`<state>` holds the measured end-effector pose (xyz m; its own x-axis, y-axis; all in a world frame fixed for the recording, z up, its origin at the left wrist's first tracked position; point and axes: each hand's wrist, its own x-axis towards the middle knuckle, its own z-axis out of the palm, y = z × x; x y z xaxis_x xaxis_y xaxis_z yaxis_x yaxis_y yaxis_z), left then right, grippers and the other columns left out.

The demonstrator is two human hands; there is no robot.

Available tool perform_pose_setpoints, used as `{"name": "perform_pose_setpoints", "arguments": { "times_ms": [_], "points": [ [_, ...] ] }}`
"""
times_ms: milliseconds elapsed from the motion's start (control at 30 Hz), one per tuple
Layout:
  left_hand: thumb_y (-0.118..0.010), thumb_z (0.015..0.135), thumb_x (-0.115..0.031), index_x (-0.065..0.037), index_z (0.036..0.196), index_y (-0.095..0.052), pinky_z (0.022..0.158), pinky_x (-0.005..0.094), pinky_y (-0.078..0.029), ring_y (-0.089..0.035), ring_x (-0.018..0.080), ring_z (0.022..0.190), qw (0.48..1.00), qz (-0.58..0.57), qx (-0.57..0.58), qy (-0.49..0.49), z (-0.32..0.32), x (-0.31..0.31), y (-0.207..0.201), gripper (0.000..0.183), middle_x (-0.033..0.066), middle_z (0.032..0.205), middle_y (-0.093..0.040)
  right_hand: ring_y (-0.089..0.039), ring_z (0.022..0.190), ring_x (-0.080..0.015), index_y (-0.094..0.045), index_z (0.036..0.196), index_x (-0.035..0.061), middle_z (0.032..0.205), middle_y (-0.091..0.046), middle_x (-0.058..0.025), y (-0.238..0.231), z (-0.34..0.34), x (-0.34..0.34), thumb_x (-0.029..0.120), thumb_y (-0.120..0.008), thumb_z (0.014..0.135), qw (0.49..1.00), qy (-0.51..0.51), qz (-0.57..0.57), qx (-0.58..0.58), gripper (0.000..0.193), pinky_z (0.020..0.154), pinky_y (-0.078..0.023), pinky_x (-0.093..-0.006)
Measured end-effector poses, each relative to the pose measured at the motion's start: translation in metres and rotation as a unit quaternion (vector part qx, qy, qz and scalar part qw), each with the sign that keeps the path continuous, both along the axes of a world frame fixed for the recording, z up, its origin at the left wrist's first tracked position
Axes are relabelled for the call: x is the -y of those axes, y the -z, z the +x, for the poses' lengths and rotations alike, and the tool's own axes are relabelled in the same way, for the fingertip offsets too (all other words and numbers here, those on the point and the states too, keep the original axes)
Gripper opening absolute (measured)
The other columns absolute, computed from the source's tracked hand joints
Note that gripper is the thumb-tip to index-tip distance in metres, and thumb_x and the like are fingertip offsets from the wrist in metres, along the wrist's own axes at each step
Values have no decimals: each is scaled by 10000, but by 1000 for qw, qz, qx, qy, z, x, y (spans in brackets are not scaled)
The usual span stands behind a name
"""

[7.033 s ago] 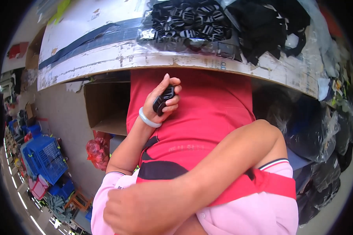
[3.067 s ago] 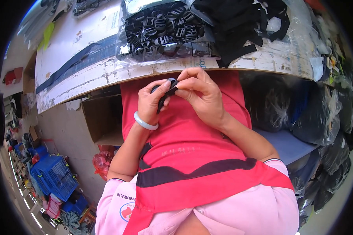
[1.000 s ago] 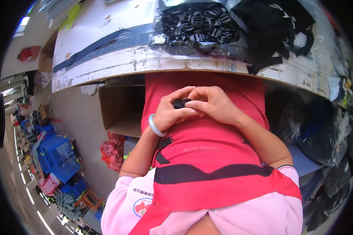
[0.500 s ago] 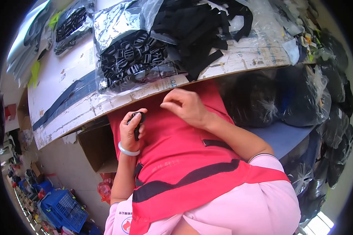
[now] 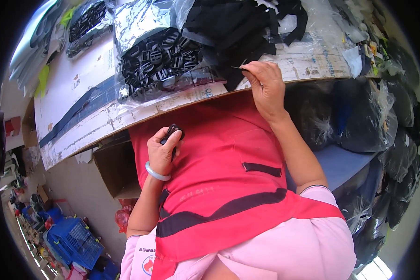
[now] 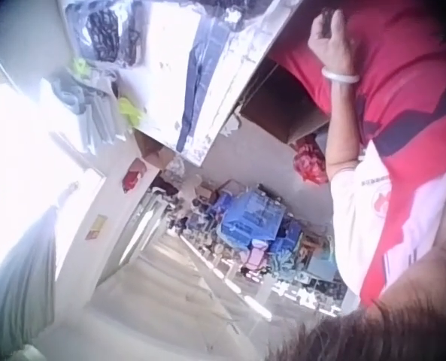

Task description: The recorder is threading plastic buckles onto black nylon straps as part of an assembly process.

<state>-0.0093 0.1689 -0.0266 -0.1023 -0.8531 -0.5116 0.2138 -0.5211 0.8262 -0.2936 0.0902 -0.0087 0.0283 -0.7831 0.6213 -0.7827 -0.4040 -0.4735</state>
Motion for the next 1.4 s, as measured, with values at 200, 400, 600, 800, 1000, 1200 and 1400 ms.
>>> {"name": "perform_pose_setpoints", "arguments": {
  "times_ms": [200, 400, 600, 800, 1000, 1200, 1400],
  "points": [
    [-726, 848, -48, 0, 923, -694, 530, 190, -393, -496, 31, 591, 991, -97, 89, 24, -9, 1, 5, 95, -37, 726, -601, -535, 732, -21, -642, 994, -18, 799, -642, 7, -33, 72, -51, 126, -629, 946, 798, -216, 469, 311, 152, 652, -447, -206],
    [-700, 784, -14, 15, 939, -676, 564, 264, -421, -529, 135, 611, 943, -247, 213, 60, -11, 6, 5, 159, 71, 700, -562, -495, 632, 11, -625, 909, 11, 733, -619, 37, -9, 86, -56, 146, -608, 962, 702, -177, 577, 378, 146, 532, -378, -170],
    [-680, 789, 20, -1, 943, -672, 568, 279, -437, -547, 183, 597, 877, -360, 311, 65, -8, 7, 9, 156, 86, 705, -561, -558, 559, -36, -598, 919, 22, 697, -624, -7, -2, 96, -56, 170, -610, 965, 622, -161, 589, 491, 156, 487, -436, -174],
    [-687, 788, 18, -5, 946, -669, 559, 302, -450, -568, 216, 596, 877, -362, 306, 74, -5, 6, 10, 160, 106, 712, -577, -583, 529, -71, -567, 1042, 6, 701, -634, -49, 7, 102, -56, 189, -616, 965, 635, -165, 546, 521, 205, 488, -482, -195],
    [-715, 790, 11, -9, 945, -679, 544, 285, -456, -590, 206, 603, 865, -381, 321, 59, -5, 0, 12, 160, 107, 729, -595, -593, 554, -71, -535, 1157, -2, 736, -644, -50, 10, 104, -55, 206, -629, 959, 644, -159, 533, 524, 303, 514, -495, -194],
    [-714, 847, -21, -1, 1005, -680, 489, 223, -419, -591, 105, 580, 960, -221, 172, 19, 1, -6, 17, 163, 40, 737, -644, -623, 661, -73, -621, 1128, 27, 790, -658, -36, 18, 91, -42, 276, -607, 971, 486, -192, 671, 526, 295, 605, -526, -206],
    [-652, 925, -120, 16, 1066, -639, 400, 209, -357, -521, 87, 496, 961, 131, -241, -40, 6, 3, 33, 196, 57, 766, -632, -562, 803, -78, -692, 949, 13, 949, -600, -2, 28, 105, -56, 141, -696, 902, 754, -238, 483, 376, 137, 728, -460, -216]
  ]
}}
